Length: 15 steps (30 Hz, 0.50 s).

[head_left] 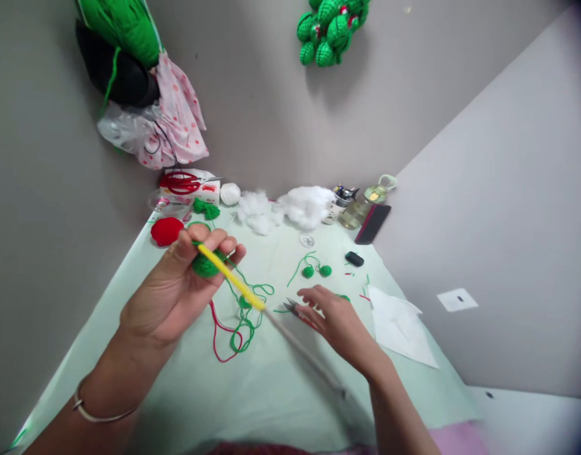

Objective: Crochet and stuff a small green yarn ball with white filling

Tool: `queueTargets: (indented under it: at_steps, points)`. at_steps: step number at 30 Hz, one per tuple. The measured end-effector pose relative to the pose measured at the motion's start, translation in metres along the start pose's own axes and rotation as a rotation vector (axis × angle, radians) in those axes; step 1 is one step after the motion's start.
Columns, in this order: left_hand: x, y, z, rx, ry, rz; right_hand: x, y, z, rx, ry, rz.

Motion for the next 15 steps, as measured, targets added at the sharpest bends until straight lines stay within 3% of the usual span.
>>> queueTargets:
  at_steps: [2,5,7,11,13,15]
  points:
    - [0.003,-0.002,0.008,0.029,-0.054,-0.036,0.027,-0.007,0.018,0.037,-0.272,-0.088]
    - [0.005,-0.007,0.013,0.054,-0.034,-0.07,0.047,-0.012,0.034,0.071,-0.308,-0.058]
    - [0.009,-0.011,0.013,0.067,0.025,-0.093,0.05,-0.012,0.038,0.076,-0.271,-0.022]
    - [0.02,-0.016,0.01,0.084,0.126,-0.184,0.029,-0.013,0.024,0.067,-0.076,0.044]
    - [0.024,-0.016,0.007,0.07,0.156,-0.228,0.005,-0.011,0.008,0.062,0.281,0.112]
    - [0.026,-0.015,0.003,0.044,0.17,-0.261,-0.019,-0.007,-0.017,-0.008,0.503,0.149]
Point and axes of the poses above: each hand's wrist, its own y-axis towards the middle knuckle, its own x-axis out of the palm, z = x × y, the point moved 8 cm from there along y, towards the middle knuckle, and after that the axes turned 5 degrees about -y, right-handed, at the moved point
